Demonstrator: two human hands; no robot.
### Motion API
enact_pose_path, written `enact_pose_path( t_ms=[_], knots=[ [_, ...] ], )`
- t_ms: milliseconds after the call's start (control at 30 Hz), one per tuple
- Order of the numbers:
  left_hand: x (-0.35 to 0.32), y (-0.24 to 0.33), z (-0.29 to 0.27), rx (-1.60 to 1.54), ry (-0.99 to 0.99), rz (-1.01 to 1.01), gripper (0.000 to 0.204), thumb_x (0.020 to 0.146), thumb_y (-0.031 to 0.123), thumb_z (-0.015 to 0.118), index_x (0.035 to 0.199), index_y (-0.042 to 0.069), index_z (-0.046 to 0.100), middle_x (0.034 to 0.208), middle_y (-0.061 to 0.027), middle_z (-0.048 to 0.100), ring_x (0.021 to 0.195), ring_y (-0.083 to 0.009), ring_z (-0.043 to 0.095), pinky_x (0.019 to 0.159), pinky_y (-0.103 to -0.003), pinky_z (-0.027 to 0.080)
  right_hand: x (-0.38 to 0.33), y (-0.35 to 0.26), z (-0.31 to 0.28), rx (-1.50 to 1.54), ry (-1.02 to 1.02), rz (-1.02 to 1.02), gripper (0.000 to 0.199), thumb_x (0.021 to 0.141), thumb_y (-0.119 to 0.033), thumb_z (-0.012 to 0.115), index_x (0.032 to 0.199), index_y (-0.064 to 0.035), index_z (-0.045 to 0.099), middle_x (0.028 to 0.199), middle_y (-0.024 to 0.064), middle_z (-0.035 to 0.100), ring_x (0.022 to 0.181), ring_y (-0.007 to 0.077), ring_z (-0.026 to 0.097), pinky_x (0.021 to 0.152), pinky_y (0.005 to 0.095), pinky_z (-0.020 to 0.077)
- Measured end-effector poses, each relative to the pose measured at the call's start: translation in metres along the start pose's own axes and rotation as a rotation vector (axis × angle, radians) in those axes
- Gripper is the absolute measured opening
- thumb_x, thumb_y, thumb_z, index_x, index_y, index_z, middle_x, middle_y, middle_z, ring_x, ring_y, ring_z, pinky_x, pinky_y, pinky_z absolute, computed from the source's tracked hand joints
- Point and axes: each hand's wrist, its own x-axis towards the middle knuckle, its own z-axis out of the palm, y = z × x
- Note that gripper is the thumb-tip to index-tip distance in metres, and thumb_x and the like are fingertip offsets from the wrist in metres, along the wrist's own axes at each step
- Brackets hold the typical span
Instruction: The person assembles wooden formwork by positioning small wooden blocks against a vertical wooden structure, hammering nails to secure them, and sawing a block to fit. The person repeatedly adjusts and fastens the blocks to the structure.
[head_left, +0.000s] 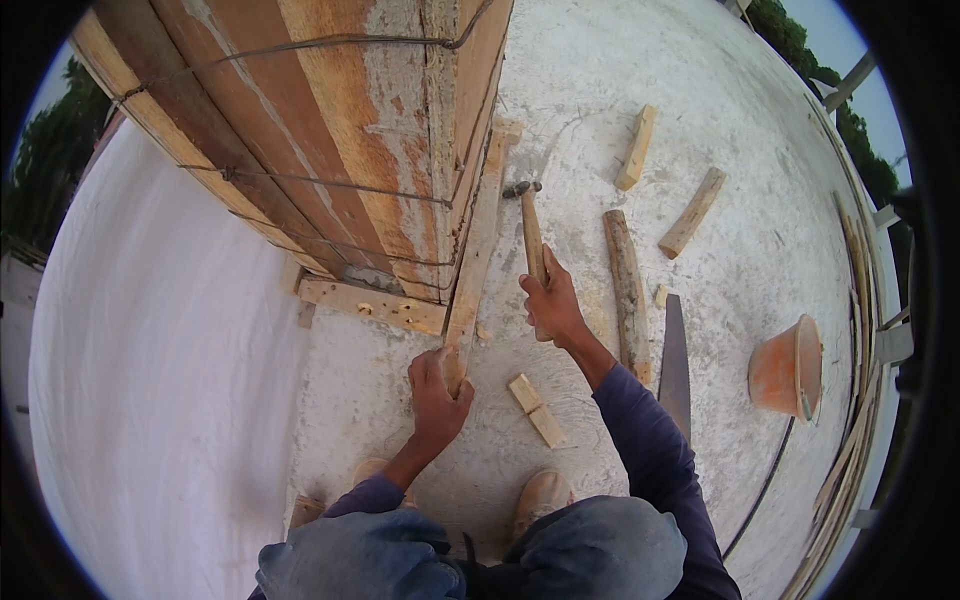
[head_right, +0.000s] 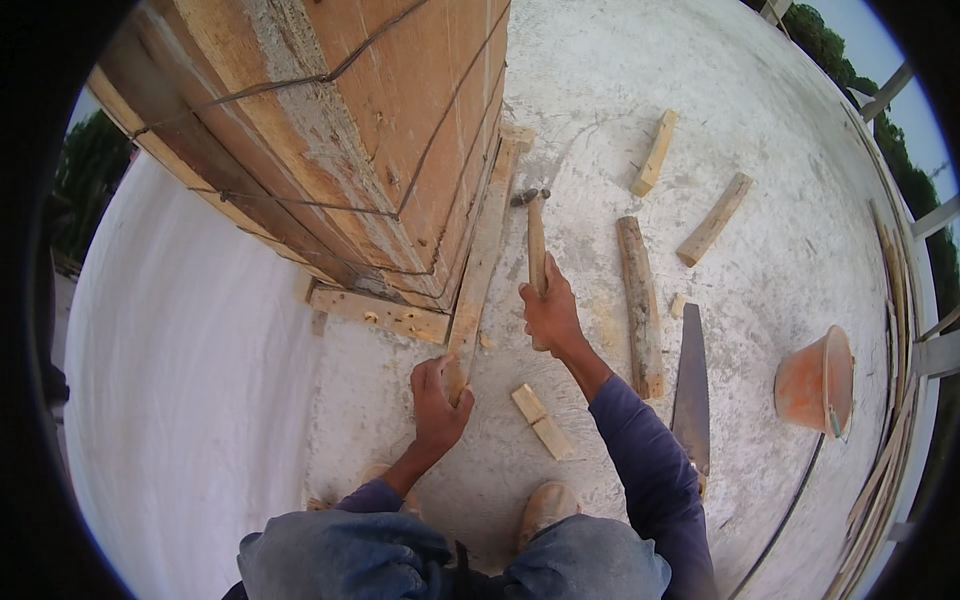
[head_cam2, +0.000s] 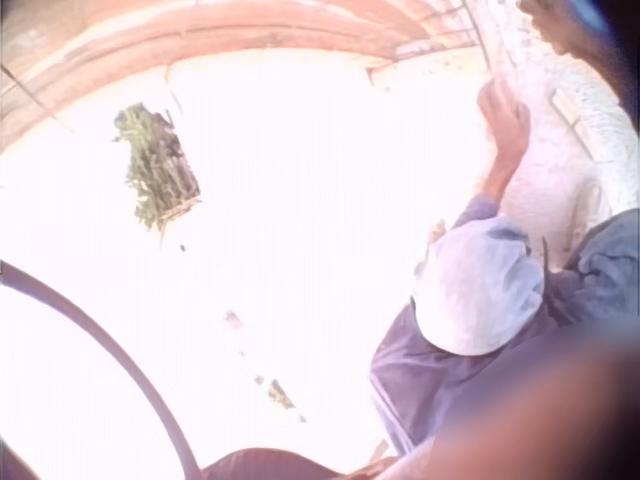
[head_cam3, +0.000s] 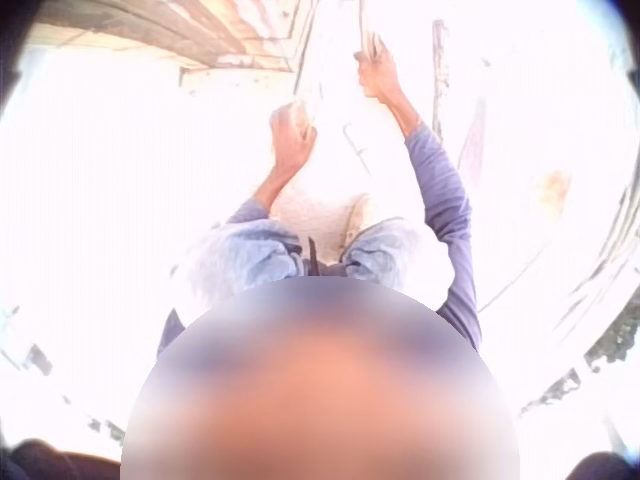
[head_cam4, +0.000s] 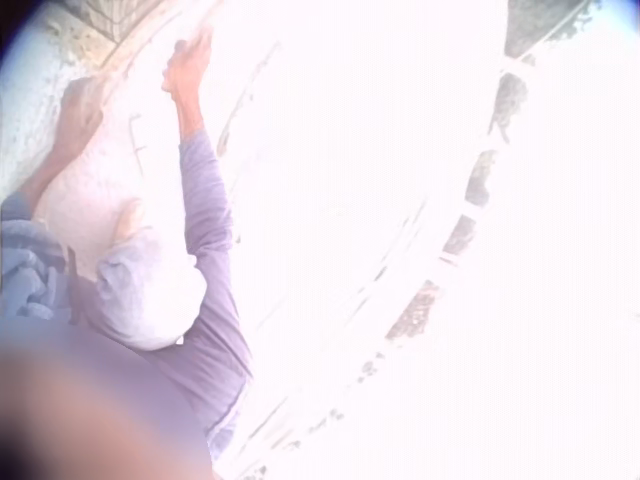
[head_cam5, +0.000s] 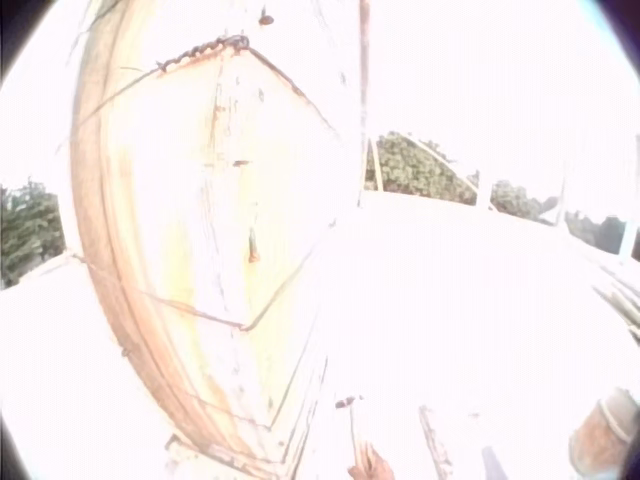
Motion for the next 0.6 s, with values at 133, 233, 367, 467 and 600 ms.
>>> enact_pose_path(
  t_ms=[133,233,367,467,600],
  knots=[
    [0.020,0.006,-0.008,0.128,-0.032,0.059,0.075,0.083,0.014,0.081,0.150,0.002,0.047,0.130,-0.0200,0.049,0.120,-0.0404,0.054,0.100,-0.050,0.048,0.000,-0.006,-0.007,-0.089,-0.050,0.007,0.080,0.099,-0.013,0.062,0.167,-0.0014,0.021,0.093,0.0134,0.066,0.058,0.0177,0.063,0.048,0.0349,0.0557],
    [0.034,0.012,-0.013,0.159,-0.120,-0.035,0.083,0.082,0.018,0.083,0.154,0.003,0.045,0.129,-0.0189,0.048,0.119,-0.0386,0.055,0.097,-0.048,0.051,0.004,-0.010,-0.008,-0.145,-0.042,0.005,0.079,0.099,-0.013,0.063,0.167,-0.0021,0.023,0.098,0.0134,0.065,0.059,0.0173,0.063,0.048,0.0346,0.0558],
    [0.037,0.018,-0.010,0.125,-0.172,-0.168,0.092,0.079,0.021,0.086,0.158,0.006,0.042,0.129,-0.0171,0.046,0.119,-0.0359,0.056,0.095,-0.046,0.053,-0.002,0.000,-0.014,0.178,-0.082,0.071,0.075,0.100,-0.014,0.064,0.165,-0.0022,0.029,0.097,0.0089,0.063,0.061,0.0137,0.060,0.049,0.0309,0.0524],
    [0.023,0.020,-0.005,0.158,-0.143,-0.117,0.095,0.077,0.019,0.088,0.158,0.005,0.041,0.128,-0.0147,0.045,0.118,-0.0339,0.056,0.092,-0.046,0.055,-0.029,0.024,-0.020,0.341,-0.042,0.115,0.070,0.101,-0.015,0.065,0.162,-0.0021,0.035,0.095,0.0051,0.060,0.063,0.0110,0.058,0.050,0.0284,0.0496],
    [-0.002,0.023,0.000,0.212,-0.198,-0.145,0.097,0.075,0.022,0.087,0.159,0.007,0.040,0.127,-0.0139,0.046,0.117,-0.0335,0.056,0.090,-0.047,0.055,-0.072,0.062,-0.031,0.403,-0.017,0.128,0.056,0.101,-0.019,0.067,0.151,-0.0008,0.048,0.092,0.0029,0.059,0.063,0.0100,0.057,0.051,0.0281,0.0493]
  ],
)
